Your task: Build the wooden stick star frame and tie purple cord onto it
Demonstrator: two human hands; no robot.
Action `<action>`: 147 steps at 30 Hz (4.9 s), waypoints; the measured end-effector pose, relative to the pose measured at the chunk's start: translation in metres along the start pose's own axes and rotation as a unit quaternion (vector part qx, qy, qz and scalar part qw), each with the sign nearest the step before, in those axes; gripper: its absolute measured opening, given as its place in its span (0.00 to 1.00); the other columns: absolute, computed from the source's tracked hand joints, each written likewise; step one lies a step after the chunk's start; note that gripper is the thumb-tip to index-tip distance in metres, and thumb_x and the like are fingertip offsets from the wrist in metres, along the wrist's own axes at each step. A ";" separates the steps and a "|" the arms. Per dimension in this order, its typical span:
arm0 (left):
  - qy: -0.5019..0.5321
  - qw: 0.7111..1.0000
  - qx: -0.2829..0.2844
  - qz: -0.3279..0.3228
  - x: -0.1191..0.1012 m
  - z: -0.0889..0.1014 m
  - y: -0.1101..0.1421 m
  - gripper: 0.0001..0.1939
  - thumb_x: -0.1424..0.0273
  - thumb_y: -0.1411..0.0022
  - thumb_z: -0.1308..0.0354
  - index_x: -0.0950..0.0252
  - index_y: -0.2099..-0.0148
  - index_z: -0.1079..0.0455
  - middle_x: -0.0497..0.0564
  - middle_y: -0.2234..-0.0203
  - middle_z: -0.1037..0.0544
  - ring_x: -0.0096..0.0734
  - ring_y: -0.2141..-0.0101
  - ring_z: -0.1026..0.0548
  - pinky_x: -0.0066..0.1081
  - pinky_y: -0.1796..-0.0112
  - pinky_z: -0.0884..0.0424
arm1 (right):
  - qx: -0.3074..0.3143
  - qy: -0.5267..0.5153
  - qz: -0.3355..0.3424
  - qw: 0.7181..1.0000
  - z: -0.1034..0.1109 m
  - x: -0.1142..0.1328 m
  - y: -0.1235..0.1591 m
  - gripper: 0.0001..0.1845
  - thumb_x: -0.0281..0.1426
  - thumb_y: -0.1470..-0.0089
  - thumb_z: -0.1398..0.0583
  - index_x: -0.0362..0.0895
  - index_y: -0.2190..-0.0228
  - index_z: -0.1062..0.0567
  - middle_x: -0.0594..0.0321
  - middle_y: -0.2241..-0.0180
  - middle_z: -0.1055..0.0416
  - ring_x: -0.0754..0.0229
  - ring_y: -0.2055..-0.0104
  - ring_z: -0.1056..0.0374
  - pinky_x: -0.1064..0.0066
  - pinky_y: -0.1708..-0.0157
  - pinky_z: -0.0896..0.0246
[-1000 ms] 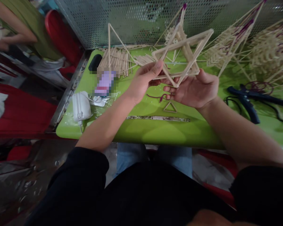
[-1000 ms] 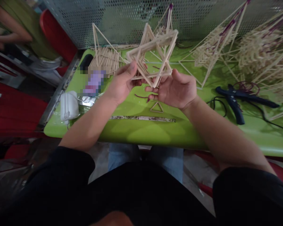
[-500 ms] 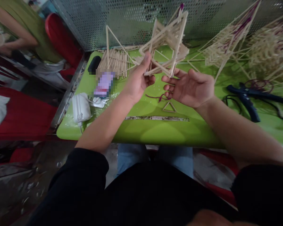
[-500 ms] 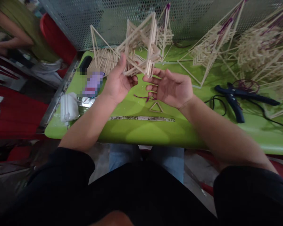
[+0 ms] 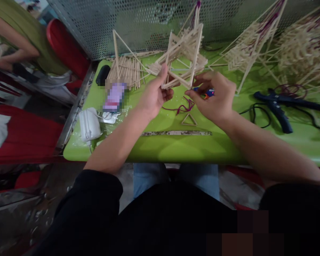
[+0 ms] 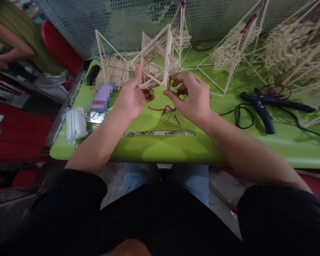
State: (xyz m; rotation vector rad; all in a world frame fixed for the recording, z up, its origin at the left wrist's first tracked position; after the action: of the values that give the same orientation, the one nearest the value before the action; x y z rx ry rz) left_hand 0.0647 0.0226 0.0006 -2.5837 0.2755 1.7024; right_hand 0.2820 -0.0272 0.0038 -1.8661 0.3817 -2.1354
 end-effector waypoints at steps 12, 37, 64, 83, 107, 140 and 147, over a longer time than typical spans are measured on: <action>-0.016 0.999 0.015 -0.033 -0.013 0.000 0.002 0.29 0.37 0.26 0.33 0.60 0.54 0.18 0.50 0.62 0.12 0.24 0.71 0.18 0.27 0.68 0.21 | -0.028 0.086 0.064 0.994 -0.002 0.018 0.002 0.10 0.46 0.29 0.31 0.57 0.63 0.16 0.55 0.56 0.17 0.36 0.42 0.20 0.41 0.51 0.16; -0.130 0.980 0.042 -0.143 -0.032 -0.002 0.020 0.36 0.28 0.36 0.31 0.50 0.43 0.15 0.51 0.54 0.17 0.53 0.32 0.17 0.44 0.44 0.13 | 0.161 -0.135 -0.108 0.972 -0.018 0.011 -0.013 0.17 0.40 0.48 0.27 0.47 0.57 0.16 0.54 0.56 0.13 0.50 0.68 0.21 0.52 0.64 0.20; -0.191 0.943 0.058 -0.268 -0.036 0.022 -0.012 0.35 0.27 0.37 0.32 0.50 0.49 0.14 0.52 0.54 0.14 0.55 0.37 0.13 0.44 0.46 0.11 | 0.196 -0.230 -0.069 0.951 -0.014 0.026 -0.013 0.18 0.41 0.40 0.20 0.48 0.64 0.21 0.66 0.74 0.24 0.62 0.76 0.34 0.67 0.75 0.33; -0.262 0.889 0.031 -0.373 -0.042 0.027 -0.019 0.41 0.27 0.41 0.28 0.48 0.39 0.21 0.53 0.49 0.16 0.52 0.39 0.14 0.46 0.40 0.16 | 0.254 -0.210 -0.112 0.938 -0.008 0.032 -0.015 0.26 0.35 0.43 0.23 0.46 0.47 0.22 0.74 0.78 0.33 0.63 0.79 0.41 0.66 0.75 0.41; -0.208 0.951 -0.017 -0.227 -0.028 0.041 -0.040 0.31 0.31 0.35 0.29 0.53 0.58 0.23 0.48 0.65 0.19 0.35 0.55 0.18 0.38 0.59 0.23 | 0.035 -0.013 0.065 0.997 0.047 -0.022 -0.055 0.11 0.26 0.40 0.23 0.50 0.58 0.14 0.64 0.67 0.24 0.59 0.68 0.41 0.61 0.63 0.37; -0.168 0.975 0.024 -0.144 -0.018 0.021 -0.021 0.22 0.44 0.28 0.26 0.58 0.59 0.16 0.50 0.63 0.14 0.31 0.64 0.14 0.30 0.66 0.20 | 0.037 -0.179 0.017 0.983 0.028 -0.009 -0.040 0.17 0.45 0.35 0.21 0.57 0.56 0.21 0.61 0.66 0.27 0.55 0.65 0.38 0.63 0.67 0.32; -0.184 0.971 0.032 -0.150 -0.016 0.017 -0.015 0.20 0.45 0.28 0.26 0.57 0.58 0.15 0.49 0.64 0.15 0.30 0.62 0.14 0.28 0.63 0.18 | 0.057 -0.177 0.004 0.983 0.012 0.013 -0.025 0.16 0.42 0.36 0.20 0.55 0.56 0.19 0.62 0.64 0.23 0.58 0.68 0.37 0.61 0.73 0.32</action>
State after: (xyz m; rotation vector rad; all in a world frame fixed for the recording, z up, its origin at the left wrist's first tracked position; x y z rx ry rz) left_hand 0.0453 0.0413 0.0071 -2.0757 -0.0715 1.9609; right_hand 0.2917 -0.0095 0.0267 -2.1155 0.1820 -1.7292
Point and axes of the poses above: each hand's wrist, its own y-axis away from the middle knuckle, its own z-axis out of the back of the hand, x = y × z, the point moved 5 cm from there along -y, towards the middle knuckle
